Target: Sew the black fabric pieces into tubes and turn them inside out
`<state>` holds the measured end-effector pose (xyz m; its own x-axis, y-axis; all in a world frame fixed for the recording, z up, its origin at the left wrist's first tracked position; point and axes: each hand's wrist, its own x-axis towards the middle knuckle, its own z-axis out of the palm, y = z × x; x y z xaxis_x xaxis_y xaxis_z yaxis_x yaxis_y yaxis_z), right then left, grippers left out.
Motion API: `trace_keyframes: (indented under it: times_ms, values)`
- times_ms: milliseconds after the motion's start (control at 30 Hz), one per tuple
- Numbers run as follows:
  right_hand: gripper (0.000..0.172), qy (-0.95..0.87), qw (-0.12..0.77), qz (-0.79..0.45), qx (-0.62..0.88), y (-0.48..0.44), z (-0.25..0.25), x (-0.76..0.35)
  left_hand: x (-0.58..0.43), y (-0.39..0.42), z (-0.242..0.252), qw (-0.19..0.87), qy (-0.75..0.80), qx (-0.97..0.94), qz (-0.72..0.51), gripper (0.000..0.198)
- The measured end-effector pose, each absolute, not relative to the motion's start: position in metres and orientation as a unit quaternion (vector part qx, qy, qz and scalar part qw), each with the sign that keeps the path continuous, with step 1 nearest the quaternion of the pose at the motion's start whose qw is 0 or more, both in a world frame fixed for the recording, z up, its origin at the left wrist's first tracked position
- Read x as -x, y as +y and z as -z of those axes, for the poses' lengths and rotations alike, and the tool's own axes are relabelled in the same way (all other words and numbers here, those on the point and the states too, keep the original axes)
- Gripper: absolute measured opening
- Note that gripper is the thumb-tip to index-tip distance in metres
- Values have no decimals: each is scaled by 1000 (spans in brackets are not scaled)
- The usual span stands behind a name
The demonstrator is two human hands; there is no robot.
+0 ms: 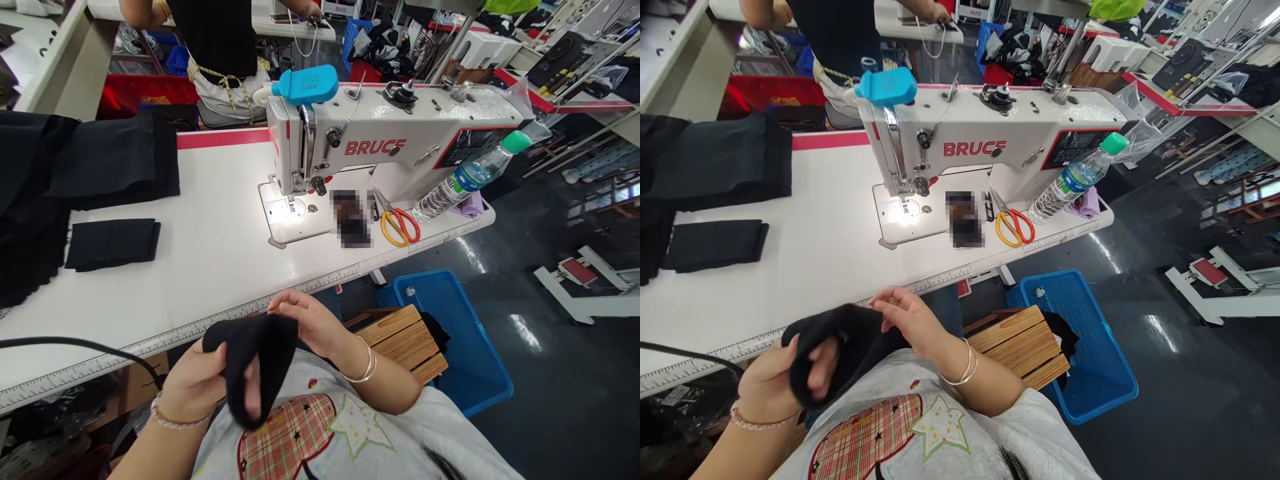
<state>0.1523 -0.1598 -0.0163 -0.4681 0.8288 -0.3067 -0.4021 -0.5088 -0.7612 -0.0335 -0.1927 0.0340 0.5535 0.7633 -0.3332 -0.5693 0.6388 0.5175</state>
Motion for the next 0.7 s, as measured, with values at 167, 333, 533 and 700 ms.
trace_keyframes:
  times_ms: [167,333,533,700]
  values:
    - [24,-562,528,-543,332,-167,4,-161,30,-176,-19,843,265,-169,-436,11]
    - [15,-806,503,-181,254,-162,-7,-166,29,-177,-20,844,271,-124,-446,13]
    - [27,-881,388,-114,247,-143,-16,-161,34,-173,-37,835,253,-106,-477,17]
    - [26,-890,383,-131,210,-149,-28,-149,67,-170,-32,779,252,-100,-566,13]
